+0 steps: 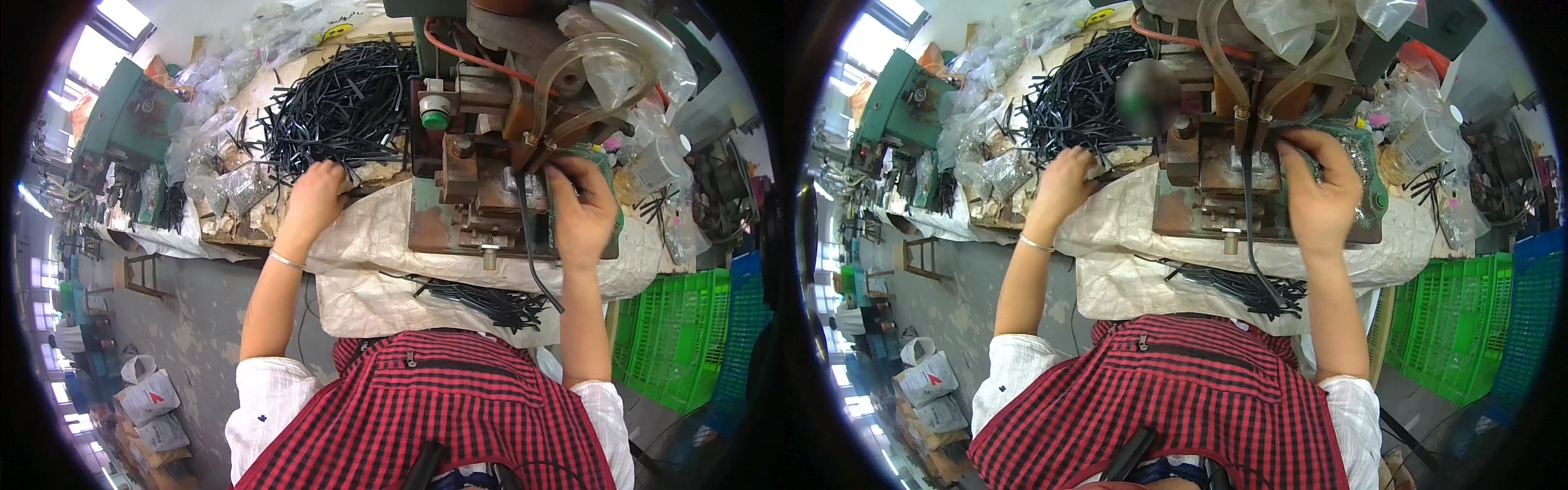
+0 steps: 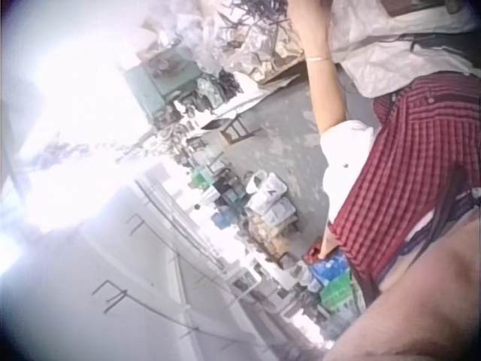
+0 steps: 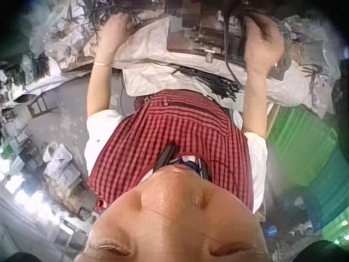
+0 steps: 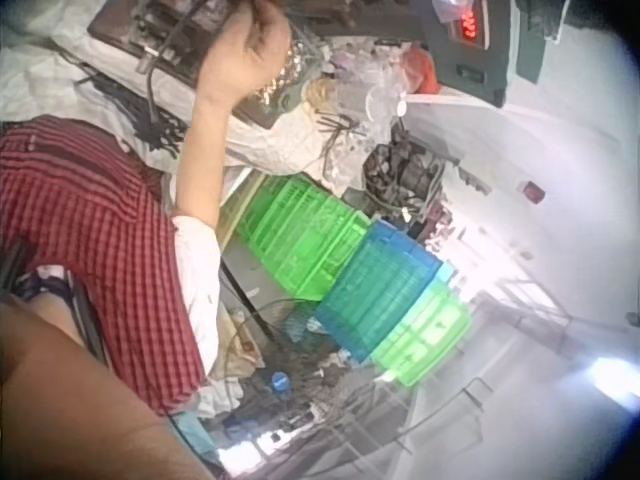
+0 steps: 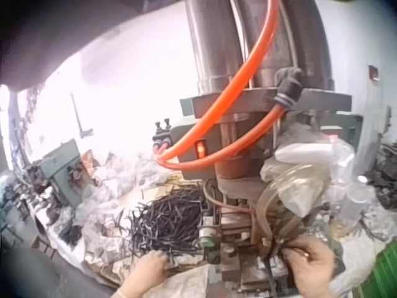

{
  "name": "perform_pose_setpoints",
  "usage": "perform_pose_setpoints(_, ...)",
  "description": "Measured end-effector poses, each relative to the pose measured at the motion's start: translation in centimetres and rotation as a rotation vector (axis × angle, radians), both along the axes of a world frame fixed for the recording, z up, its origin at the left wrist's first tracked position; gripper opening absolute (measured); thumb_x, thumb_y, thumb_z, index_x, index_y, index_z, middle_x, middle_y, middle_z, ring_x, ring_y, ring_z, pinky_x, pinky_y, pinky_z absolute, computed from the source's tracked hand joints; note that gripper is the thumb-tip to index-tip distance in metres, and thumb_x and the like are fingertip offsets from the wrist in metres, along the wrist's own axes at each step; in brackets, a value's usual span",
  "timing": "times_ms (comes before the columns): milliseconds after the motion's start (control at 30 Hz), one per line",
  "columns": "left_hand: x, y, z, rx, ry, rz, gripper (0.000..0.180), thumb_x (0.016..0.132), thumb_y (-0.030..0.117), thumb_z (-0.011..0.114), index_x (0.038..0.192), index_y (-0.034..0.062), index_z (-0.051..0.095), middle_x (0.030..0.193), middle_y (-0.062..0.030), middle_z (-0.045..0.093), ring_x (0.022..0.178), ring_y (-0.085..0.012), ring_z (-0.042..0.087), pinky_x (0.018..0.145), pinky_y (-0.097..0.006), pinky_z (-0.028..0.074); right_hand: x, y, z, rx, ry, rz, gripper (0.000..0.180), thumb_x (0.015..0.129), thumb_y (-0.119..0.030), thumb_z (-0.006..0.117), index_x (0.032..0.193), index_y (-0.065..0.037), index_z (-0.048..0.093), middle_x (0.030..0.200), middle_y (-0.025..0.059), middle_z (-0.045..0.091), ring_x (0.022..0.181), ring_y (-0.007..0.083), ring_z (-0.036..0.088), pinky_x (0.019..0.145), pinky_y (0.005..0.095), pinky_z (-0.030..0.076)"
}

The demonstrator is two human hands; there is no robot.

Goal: The person repeatedly picks black cable segments and small metal connectors from piles on the workbench, inserts the connector into the cable end, and places the assembled unit into a green basket. The process is continuous and repetitive throughout the clip.

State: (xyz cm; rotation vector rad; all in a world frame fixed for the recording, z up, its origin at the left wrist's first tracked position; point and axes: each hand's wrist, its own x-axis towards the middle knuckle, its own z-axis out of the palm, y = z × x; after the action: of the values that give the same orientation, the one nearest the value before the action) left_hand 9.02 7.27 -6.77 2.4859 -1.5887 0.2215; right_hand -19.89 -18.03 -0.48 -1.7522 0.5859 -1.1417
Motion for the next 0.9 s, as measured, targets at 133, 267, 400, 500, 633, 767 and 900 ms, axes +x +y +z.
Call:
perform_pose_setpoints(133, -0.1, 0.6, -1.8, 0.025, 0.085, 0.048, 0.02, 0.078, 0.001, 0.068, 0.097, 0.0045, 0.066, 0.1, -0.014, 0.063, 0.1, -0.0374, 0.063, 0.085, -0.047, 0.052, 1.3, 2.3, -1.1, 0.173, -0.113, 0.018, 0.022, 0.092, 0.002, 0.072, 0.112, 0.003, 0.066, 0.103, 0.006, 0.071, 0.096, 0.012, 0.065, 0.089, 0.0249, 0.05)
perform_pose_setpoints(267, 0.4, 0.3, 0.3, -0.124, 0.036, 0.022, 0.019, 0.084, 0.002, 0.065, 0.103, 0.0064, 0.065, 0.091, -0.0138, 0.065, 0.089, -0.0369, 0.066, 0.077, -0.046, 0.054, 2.2, 2.5, -0.6, 0.356, -0.299, 0.082, 0.032, 0.091, 0.005, 0.071, 0.12, 0.004, 0.06, 0.106, 0.008, 0.07, 0.097, 0.0115, 0.065, 0.091, 0.0251, 0.05)
perform_pose_setpoints(400, -2.8, -1.5, 4.3, -0.628, 0.508, 0.09, 0.017, 0.098, 0.004, 0.062, 0.115, 0.0046, 0.066, 0.091, -0.0088, 0.07, 0.075, -0.0201, 0.066, 0.069, -0.033, 0.053, 2.8, 3.8, 1.2, 0.511, -0.408, 0.167, 0.036, 0.09, 0.008, 0.069, 0.124, 0.003, 0.057, 0.107, 0.0099, 0.07, 0.1, 0.0128, 0.065, 0.09, 0.0255, 0.051)
perform_pose_setpoints(500, -8.9, -2.6, 6.7, -0.808, 1.115, 0.002, 0.019, 0.108, 0.01, 0.051, 0.115, -0.0001, 0.066, 0.09, -0.0023, 0.068, 0.078, -0.0056, 0.059, 0.067, -0.021, 0.048, 1.3, 5.0, 2.8, 0.405, -0.27, 0.121, 0.045, 0.091, 0.004, 0.067, 0.134, 0.004, 0.054, 0.112, 0.0119, 0.07, 0.105, 0.0174, 0.066, 0.097, 0.029, 0.049)
perform_pose_setpoints(633, -16.7, -6.2, 11.5, -0.24, 1.732, -0.216, 0.039, 0.111, 0.03, 0.041, 0.115, -0.0042, 0.061, 0.072, -0.0154, 0.071, 0.053, -0.0155, 0.061, 0.044, -0.022, 0.043, -2.8, 2.1, 2.0, 0.082, 0.044, 0.115, 0.035, 0.091, -0.003, 0.069, 0.127, 0.0, 0.067, 0.133, 0.0152, 0.067, 0.124, 0.0256, 0.063, 0.108, 0.0365, 0.045)
perform_pose_setpoints(767, -19.4, -10.3, 11.4, -0.212, 2.368, -0.011, 0.034, 0.111, 0.029, 0.045, 0.109, -0.0008, 0.062, 0.073, -0.0146, 0.071, 0.049, -0.0169, 0.064, 0.038, -0.022, 0.043, -6.8, -3.4, -5.2, -0.54, 0.795, -0.552, 0.023, 0.084, -0.015, 0.076, 0.104, -0.005, 0.074, 0.132, 0.021, 0.065, 0.136, 0.0423, 0.049, 0.11, 0.0533, 0.04)
perform_pose_setpoints(900, -19.5, -11.4, 10.7, -0.265, 2.315, 0.091, 0.034, 0.11, 0.031, 0.048, 0.106, 0.0012, 0.063, 0.073, -0.011, 0.071, 0.046, -0.0167, 0.06, 0.038, -0.023, 0.041, -7.1, -5.1, -7.2, -0.527, 0.633, -0.505, 0.014, 0.083, -0.013, 0.076, 0.092, -0.004, 0.073, 0.121, 0.0207, 0.069, 0.127, 0.0425, 0.056, 0.104, 0.0502, 0.044)
